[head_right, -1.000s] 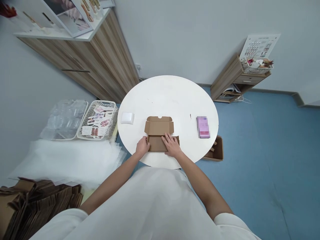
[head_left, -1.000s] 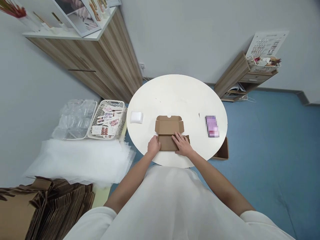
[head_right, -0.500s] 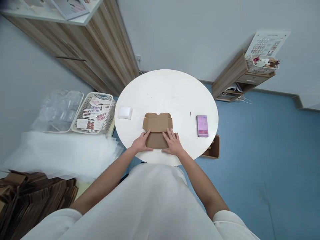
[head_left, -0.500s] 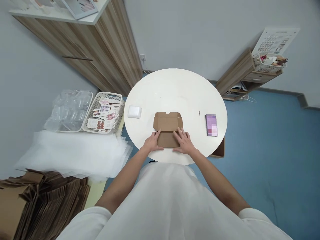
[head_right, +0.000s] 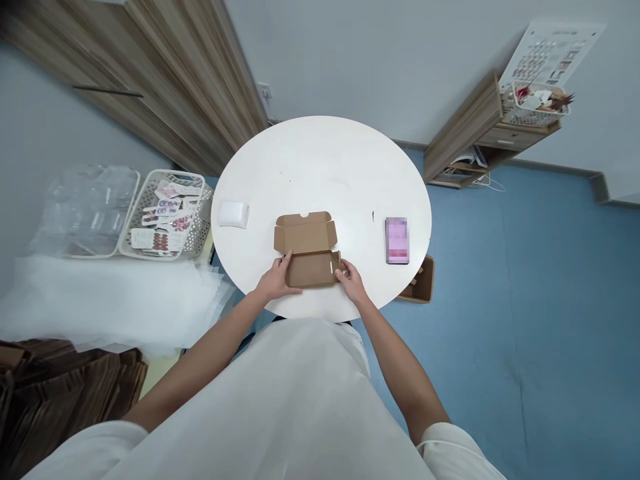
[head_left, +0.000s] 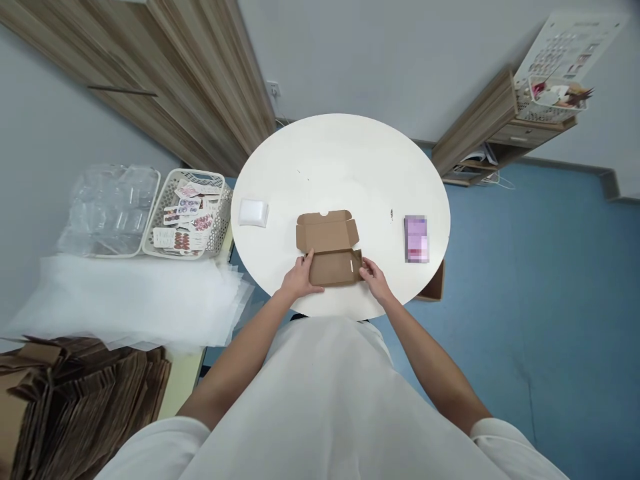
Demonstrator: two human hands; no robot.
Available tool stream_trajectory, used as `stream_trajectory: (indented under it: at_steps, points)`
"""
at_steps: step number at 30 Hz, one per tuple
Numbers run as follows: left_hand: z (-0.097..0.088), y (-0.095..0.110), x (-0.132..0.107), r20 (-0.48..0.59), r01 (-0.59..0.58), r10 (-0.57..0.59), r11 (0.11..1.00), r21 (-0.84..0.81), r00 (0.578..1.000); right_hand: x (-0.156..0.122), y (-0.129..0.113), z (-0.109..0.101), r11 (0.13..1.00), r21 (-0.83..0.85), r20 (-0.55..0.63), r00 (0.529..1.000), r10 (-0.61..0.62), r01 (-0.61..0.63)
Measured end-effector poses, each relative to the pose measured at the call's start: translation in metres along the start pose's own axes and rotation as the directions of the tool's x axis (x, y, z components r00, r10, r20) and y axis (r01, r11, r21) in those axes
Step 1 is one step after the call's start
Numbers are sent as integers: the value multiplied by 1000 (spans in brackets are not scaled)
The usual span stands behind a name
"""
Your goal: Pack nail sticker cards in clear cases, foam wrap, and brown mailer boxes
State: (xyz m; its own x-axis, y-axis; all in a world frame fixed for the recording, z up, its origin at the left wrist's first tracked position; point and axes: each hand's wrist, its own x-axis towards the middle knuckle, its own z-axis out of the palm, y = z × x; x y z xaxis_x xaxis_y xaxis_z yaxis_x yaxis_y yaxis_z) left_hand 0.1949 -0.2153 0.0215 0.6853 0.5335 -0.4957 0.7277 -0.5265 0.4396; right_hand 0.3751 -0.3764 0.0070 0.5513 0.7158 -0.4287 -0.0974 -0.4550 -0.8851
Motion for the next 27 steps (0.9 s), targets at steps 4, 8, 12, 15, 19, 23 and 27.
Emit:
stream_trajectory:
  at_steps: [4,8,12,15,19,23,27]
  points:
    - [6,12,3,-6,11,-11,1000,-13,1000,7,-4,1,980,-192,-27,998,-50,44]
    - [12,22,7,-17,21,-22,998,-54,1000,18,-2,1,900,-435,-113,993,-33,-19]
    - [16,26,9,-13,4,-6,991,-136,1000,28,3,-6,837,-544,-84,996,6,-51]
    - [18,27,11,-25,-20,15,980,-197,1000,31,6,-10,831,-553,-61,997,37,-64]
    - [21,30,13,-73,-67,51,969,-236,996,33,7,-14,836,-543,-87,995,44,-85]
    - [26,37,14,-135,-100,66,960,-261,989,30,4,-21,856,-505,-122,991,56,-111]
    - [31,44,11,-197,-116,58,948,-298,979,24,2,-30,879,-468,-96,994,53,-92]
